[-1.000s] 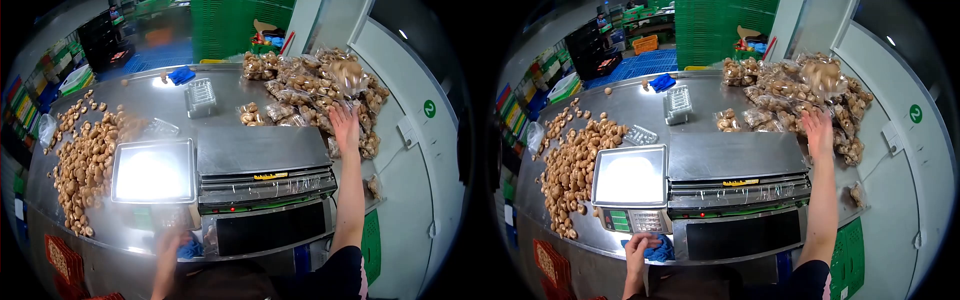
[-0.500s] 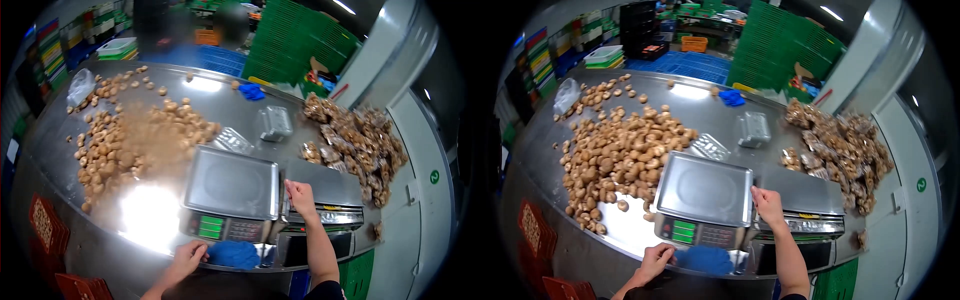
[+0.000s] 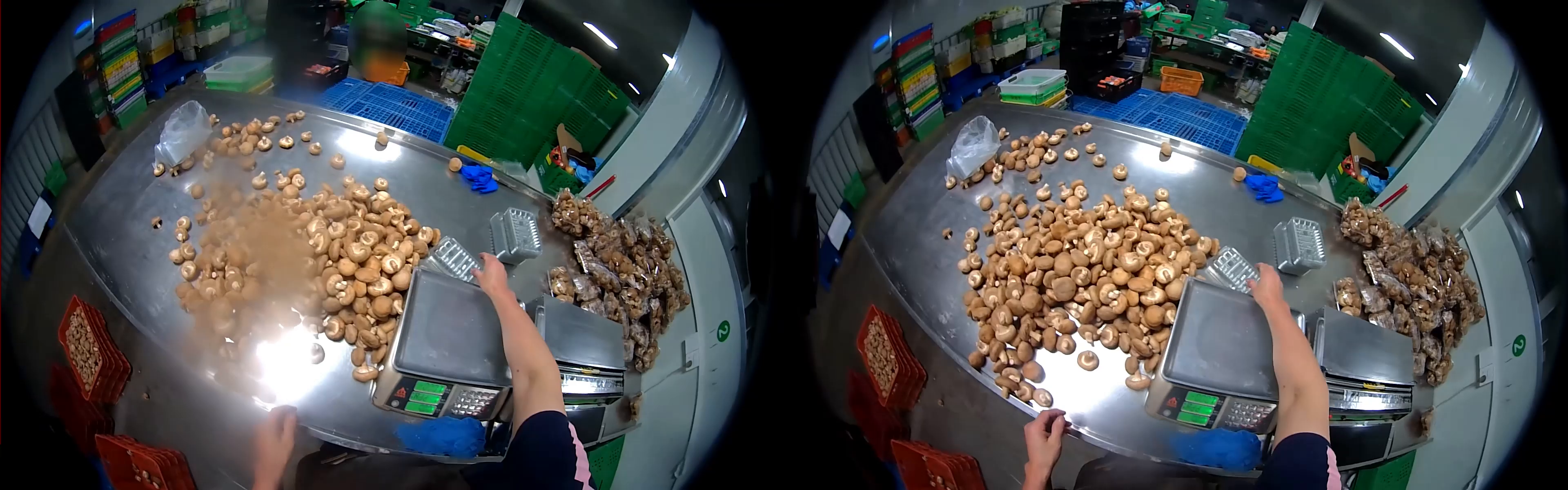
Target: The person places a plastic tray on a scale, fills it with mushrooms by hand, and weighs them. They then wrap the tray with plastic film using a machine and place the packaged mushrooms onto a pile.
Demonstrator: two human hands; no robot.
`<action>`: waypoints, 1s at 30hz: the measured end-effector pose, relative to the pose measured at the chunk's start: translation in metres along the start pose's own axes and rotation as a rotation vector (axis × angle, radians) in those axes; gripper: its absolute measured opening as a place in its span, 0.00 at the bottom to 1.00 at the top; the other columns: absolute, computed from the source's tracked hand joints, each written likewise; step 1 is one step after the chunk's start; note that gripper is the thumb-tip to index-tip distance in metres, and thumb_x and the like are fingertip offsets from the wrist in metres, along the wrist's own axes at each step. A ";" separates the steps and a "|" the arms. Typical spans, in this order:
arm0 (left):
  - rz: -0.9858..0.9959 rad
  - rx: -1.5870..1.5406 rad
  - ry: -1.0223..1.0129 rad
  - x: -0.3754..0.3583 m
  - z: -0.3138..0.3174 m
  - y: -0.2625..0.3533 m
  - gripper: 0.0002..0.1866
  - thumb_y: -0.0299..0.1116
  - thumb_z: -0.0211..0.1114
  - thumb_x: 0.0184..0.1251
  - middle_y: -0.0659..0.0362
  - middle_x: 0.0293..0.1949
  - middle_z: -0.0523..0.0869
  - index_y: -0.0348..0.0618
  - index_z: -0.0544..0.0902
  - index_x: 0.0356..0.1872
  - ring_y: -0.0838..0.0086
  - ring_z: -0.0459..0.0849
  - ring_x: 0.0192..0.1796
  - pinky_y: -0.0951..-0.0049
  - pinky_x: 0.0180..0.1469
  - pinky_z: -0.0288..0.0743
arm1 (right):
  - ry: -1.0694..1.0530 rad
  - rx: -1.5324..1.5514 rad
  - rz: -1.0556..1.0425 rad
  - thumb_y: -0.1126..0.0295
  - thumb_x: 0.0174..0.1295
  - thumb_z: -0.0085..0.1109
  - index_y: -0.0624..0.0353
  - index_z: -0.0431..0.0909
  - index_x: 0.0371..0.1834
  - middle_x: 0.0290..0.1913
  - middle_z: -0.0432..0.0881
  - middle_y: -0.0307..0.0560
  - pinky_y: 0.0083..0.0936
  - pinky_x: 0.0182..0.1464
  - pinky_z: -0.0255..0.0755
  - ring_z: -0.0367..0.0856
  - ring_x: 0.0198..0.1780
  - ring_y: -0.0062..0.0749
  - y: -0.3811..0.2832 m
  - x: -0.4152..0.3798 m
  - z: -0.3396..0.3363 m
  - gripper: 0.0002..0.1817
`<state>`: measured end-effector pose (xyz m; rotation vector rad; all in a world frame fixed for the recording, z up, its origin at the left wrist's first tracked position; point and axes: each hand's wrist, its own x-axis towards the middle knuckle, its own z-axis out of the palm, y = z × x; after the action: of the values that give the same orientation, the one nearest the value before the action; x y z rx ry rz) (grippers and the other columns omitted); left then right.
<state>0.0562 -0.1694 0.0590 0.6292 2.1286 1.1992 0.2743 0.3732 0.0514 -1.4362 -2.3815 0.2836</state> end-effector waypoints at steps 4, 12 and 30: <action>-0.029 0.014 0.036 0.000 0.002 0.027 0.11 0.29 0.60 0.66 0.48 0.34 0.85 0.32 0.81 0.44 0.66 0.84 0.37 0.69 0.43 0.75 | -0.168 -0.268 0.045 0.53 0.40 0.77 0.67 0.66 0.61 0.62 0.69 0.58 0.36 0.65 0.64 0.68 0.65 0.49 0.016 0.033 0.028 0.46; -0.194 0.129 -0.173 0.032 0.044 0.070 0.19 0.39 0.57 0.69 0.42 0.46 0.84 0.34 0.80 0.51 0.55 0.81 0.52 0.61 0.56 0.71 | -0.456 -0.274 0.008 0.47 0.29 0.81 0.66 0.63 0.58 0.57 0.73 0.61 0.38 0.62 0.68 0.71 0.61 0.54 0.049 0.058 0.077 0.54; 0.213 0.264 -0.156 0.039 0.077 0.068 0.11 0.33 0.65 0.64 0.53 0.31 0.86 0.38 0.83 0.43 0.72 0.83 0.29 0.73 0.34 0.77 | -0.233 -0.433 -0.117 0.51 0.35 0.78 0.62 0.57 0.65 0.45 0.80 0.60 0.36 0.52 0.74 0.80 0.48 0.52 -0.012 0.060 0.009 0.55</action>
<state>0.0900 -0.0665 0.0766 1.0541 2.1431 0.9467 0.2352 0.4211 0.0582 -1.4979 -2.8337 -0.1116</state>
